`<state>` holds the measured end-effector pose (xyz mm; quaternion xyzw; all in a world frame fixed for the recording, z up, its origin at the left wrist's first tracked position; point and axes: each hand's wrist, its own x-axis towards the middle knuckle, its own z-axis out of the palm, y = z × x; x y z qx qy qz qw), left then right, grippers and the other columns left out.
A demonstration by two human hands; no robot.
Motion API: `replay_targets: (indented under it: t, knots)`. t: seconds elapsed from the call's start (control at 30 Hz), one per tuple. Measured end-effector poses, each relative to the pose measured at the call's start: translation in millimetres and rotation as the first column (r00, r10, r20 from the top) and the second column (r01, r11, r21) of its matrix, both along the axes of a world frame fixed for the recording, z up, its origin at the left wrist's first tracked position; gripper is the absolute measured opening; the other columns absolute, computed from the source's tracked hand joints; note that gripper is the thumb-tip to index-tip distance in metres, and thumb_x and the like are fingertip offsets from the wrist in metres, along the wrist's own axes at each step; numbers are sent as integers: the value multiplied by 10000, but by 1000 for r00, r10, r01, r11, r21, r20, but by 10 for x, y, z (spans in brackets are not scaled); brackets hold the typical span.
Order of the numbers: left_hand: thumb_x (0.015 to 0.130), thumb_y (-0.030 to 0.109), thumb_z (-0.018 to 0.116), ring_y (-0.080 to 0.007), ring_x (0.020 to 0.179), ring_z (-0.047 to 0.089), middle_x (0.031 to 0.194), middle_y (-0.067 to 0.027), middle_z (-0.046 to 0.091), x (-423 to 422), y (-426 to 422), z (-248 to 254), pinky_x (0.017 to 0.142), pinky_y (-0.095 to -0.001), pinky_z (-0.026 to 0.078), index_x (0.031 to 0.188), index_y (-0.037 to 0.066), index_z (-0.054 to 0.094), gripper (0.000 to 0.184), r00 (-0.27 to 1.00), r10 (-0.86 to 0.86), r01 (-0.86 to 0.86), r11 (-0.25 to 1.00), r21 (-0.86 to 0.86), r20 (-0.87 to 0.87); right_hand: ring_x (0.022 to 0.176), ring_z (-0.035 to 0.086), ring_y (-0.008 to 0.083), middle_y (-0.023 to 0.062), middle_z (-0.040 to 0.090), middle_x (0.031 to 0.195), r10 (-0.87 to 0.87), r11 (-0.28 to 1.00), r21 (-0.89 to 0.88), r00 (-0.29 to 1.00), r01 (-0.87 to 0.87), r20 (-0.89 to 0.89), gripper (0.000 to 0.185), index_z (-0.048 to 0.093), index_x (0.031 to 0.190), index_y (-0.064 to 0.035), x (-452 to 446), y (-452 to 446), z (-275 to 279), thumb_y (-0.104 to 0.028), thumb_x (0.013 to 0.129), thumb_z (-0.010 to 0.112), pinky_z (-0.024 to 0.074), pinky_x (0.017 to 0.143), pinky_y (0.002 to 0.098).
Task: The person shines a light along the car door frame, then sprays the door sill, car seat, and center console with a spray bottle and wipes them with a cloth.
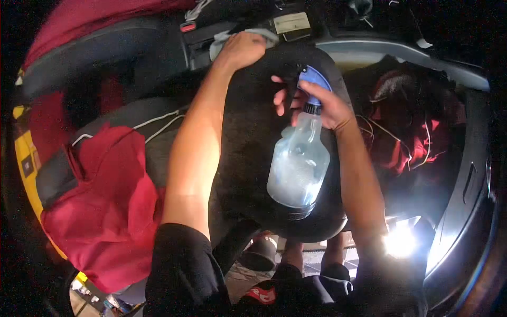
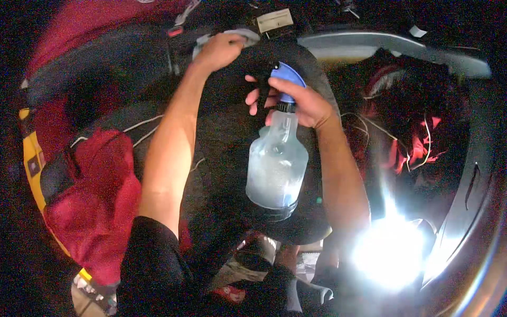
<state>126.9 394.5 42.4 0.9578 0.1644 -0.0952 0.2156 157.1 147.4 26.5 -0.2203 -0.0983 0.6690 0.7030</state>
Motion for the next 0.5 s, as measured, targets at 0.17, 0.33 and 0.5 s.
replay_targets:
  t: [0.17,0.33,0.5]
  knots:
    - [781,182,568,-402,851,651,884,-175,687,-472,218,199,785,-460,522,919,71,691,216,1000,12,-15,937,350,11,942,660,226,135,655,1100,5,1000,4,1000,-5,-6,512,429,1398,-62,-21,-36,-10,-363,985,465,570,674,322]
    - [792,190,599,-404,800,650,862,-162,688,-316,513,756,763,-468,523,891,69,701,187,936,-42,-138,870,473,350,950,650,232,148,646,1100,-11,1000,-23,1000,11,5,555,398,1416,-46,-24,-20,0,-377,976,465,569,661,317]
    - [822,336,630,-391,751,659,870,-179,690,330,884,-35,699,-464,532,887,42,702,310,953,-221,105,884,456,209,959,631,245,169,624,1110,4,1000,-10,998,-4,66,648,336,1451,-16,3,-2,51,-410,956,476,564,657,320]
